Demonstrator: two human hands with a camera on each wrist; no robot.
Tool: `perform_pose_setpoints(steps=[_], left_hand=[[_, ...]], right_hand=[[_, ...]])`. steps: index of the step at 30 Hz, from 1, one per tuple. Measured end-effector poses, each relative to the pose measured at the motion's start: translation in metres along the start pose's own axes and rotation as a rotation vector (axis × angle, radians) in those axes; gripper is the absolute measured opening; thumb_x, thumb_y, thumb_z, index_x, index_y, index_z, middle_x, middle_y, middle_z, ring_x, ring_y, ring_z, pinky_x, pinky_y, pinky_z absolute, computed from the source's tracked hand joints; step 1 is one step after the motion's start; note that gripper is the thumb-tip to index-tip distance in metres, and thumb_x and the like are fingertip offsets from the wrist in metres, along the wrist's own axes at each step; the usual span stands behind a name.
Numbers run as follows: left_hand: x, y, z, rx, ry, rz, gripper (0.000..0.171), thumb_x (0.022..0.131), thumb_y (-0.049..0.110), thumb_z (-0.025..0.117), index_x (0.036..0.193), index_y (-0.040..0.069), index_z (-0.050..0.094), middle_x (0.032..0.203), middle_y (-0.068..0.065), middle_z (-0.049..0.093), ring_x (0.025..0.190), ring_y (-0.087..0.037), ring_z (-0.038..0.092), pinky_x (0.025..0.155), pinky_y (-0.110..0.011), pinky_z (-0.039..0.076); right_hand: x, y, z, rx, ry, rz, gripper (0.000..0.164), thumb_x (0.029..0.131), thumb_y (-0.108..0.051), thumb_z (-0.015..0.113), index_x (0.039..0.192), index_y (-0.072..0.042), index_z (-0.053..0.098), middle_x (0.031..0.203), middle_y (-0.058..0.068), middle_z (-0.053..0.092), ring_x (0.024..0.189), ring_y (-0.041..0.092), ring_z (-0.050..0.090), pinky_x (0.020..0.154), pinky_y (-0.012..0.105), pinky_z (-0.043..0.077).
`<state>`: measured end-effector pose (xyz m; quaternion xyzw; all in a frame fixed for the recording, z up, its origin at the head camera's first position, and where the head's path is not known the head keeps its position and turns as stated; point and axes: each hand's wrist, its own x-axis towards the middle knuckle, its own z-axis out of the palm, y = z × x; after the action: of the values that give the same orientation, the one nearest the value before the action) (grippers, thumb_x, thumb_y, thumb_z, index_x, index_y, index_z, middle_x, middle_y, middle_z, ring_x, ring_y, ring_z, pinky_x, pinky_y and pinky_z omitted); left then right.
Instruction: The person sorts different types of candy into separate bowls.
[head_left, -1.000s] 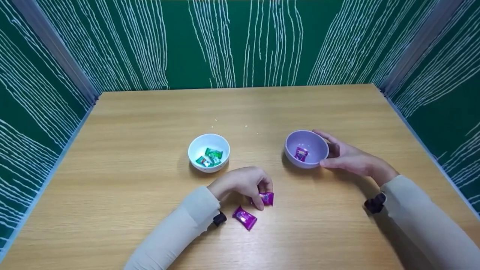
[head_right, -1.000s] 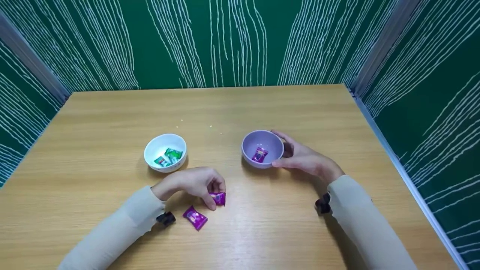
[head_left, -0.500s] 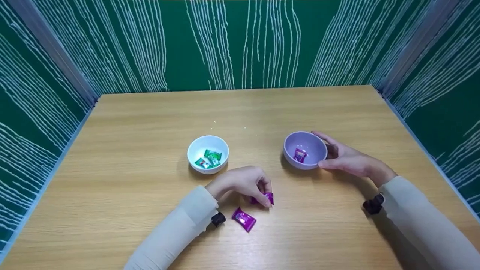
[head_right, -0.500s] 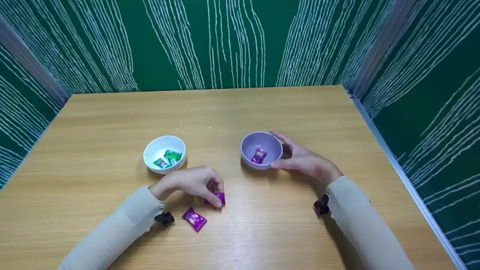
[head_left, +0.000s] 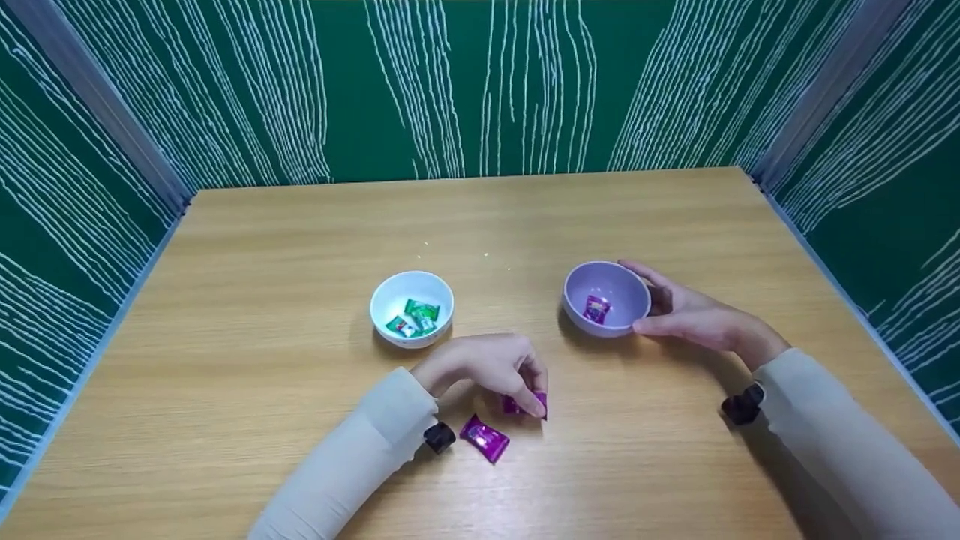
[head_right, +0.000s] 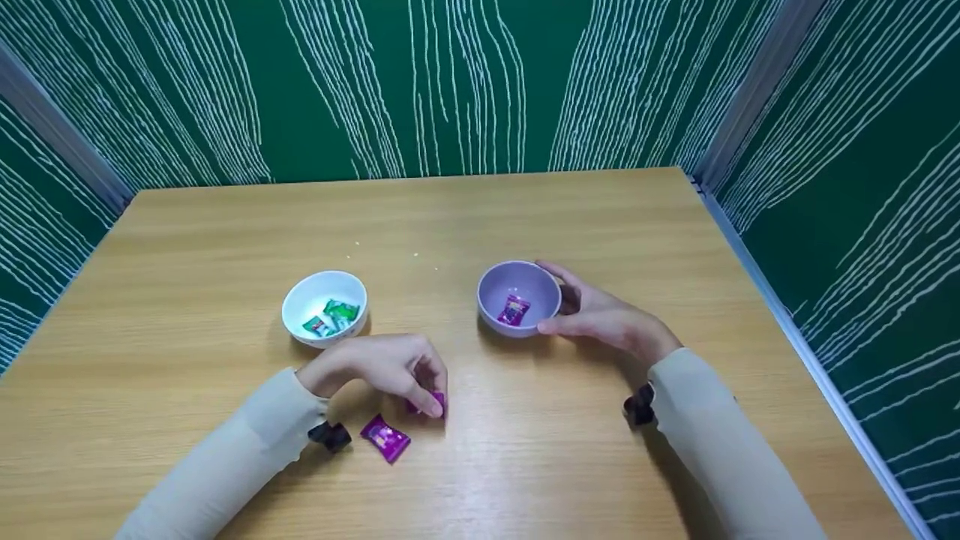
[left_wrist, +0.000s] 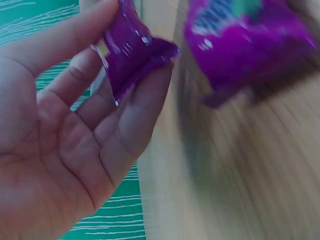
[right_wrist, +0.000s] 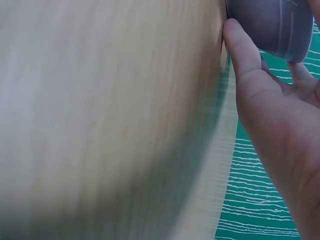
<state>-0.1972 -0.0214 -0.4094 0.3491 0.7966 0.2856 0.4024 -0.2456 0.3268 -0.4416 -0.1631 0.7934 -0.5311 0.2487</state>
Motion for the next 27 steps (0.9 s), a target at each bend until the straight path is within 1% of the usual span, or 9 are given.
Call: perform_pose_setpoints(steps=[3,8,10,12,16,18,23,27], left_hand=[[0.001,0.005,0.0,0.004,-0.022,0.027,0.007,0.091,0.022,0.079,0.09,0.015,0.078,0.08,0.003,0.071,0.069,-0.012,0.063,0.065,-0.023,0.049],[0.003,0.009,0.0,0.012,-0.024,0.068,0.007,0.09,0.019,0.079,0.09,0.012,0.078,0.074,0.004,0.069,0.064,-0.006,0.057,0.058,-0.019,0.044],[0.004,0.01,0.0,0.002,-0.035,0.072,0.008,0.091,0.018,0.079,0.09,0.011,0.078,0.074,0.004,0.069,0.063,-0.006,0.056,0.056,-0.019,0.044],[0.005,0.01,0.001,-0.018,-0.04,0.062,0.007,0.091,0.018,0.078,0.091,0.011,0.078,0.075,0.004,0.069,0.063,-0.007,0.057,0.055,-0.019,0.045],[0.009,0.013,0.0,-0.046,-0.016,0.034,0.006,0.091,0.018,0.079,0.092,0.012,0.078,0.077,0.002,0.071,0.061,-0.009,0.058,0.056,-0.024,0.05],[0.011,0.016,-0.001,-0.065,-0.003,0.033,0.006,0.09,0.018,0.079,0.093,0.013,0.079,0.078,0.002,0.073,0.061,-0.009,0.06,0.057,-0.026,0.052],[0.015,0.023,-0.004,-0.099,0.016,0.076,0.005,0.09,0.014,0.079,0.094,0.01,0.079,0.08,0.001,0.075,0.062,-0.01,0.063,0.06,-0.027,0.054],[0.018,0.029,-0.007,-0.113,0.051,0.08,0.006,0.09,0.014,0.079,0.094,0.009,0.079,0.08,0.001,0.075,0.062,-0.01,0.063,0.064,-0.03,0.055]], right_hand=[[0.0,0.0,-0.001,0.006,-0.001,0.002,0.093,0.093,-0.019,0.074,0.163,-0.031,0.014,0.166,0.005,0.014,0.151,0.034,0.01,0.118,0.066,0.008],[0.001,0.001,0.0,0.01,-0.01,-0.002,0.093,0.094,-0.018,0.073,0.163,-0.03,0.013,0.166,0.005,0.013,0.152,0.034,0.009,0.119,0.064,0.009],[0.0,0.001,0.0,0.008,-0.011,0.0,0.093,0.094,-0.019,0.073,0.163,-0.031,0.012,0.166,0.005,0.013,0.152,0.033,0.009,0.119,0.064,0.009],[0.0,0.001,0.0,-0.001,-0.008,0.002,0.093,0.094,-0.019,0.073,0.163,-0.031,0.013,0.166,0.005,0.013,0.152,0.034,0.009,0.119,0.065,0.008],[0.0,0.0,0.0,-0.017,0.0,0.007,0.093,0.094,-0.021,0.074,0.163,-0.032,0.012,0.166,0.004,0.013,0.152,0.034,0.009,0.118,0.066,0.008],[0.0,0.0,0.0,-0.02,0.0,0.007,0.093,0.094,-0.021,0.073,0.163,-0.032,0.012,0.166,0.004,0.012,0.152,0.033,0.009,0.118,0.066,0.007],[0.0,0.0,0.001,-0.027,0.007,0.009,0.093,0.094,-0.022,0.073,0.163,-0.03,0.012,0.166,0.005,0.014,0.152,0.033,0.01,0.118,0.066,0.007],[0.0,0.001,0.001,-0.021,0.009,0.01,0.094,0.094,-0.022,0.074,0.164,-0.029,0.011,0.166,0.005,0.014,0.152,0.034,0.01,0.118,0.066,0.008]])
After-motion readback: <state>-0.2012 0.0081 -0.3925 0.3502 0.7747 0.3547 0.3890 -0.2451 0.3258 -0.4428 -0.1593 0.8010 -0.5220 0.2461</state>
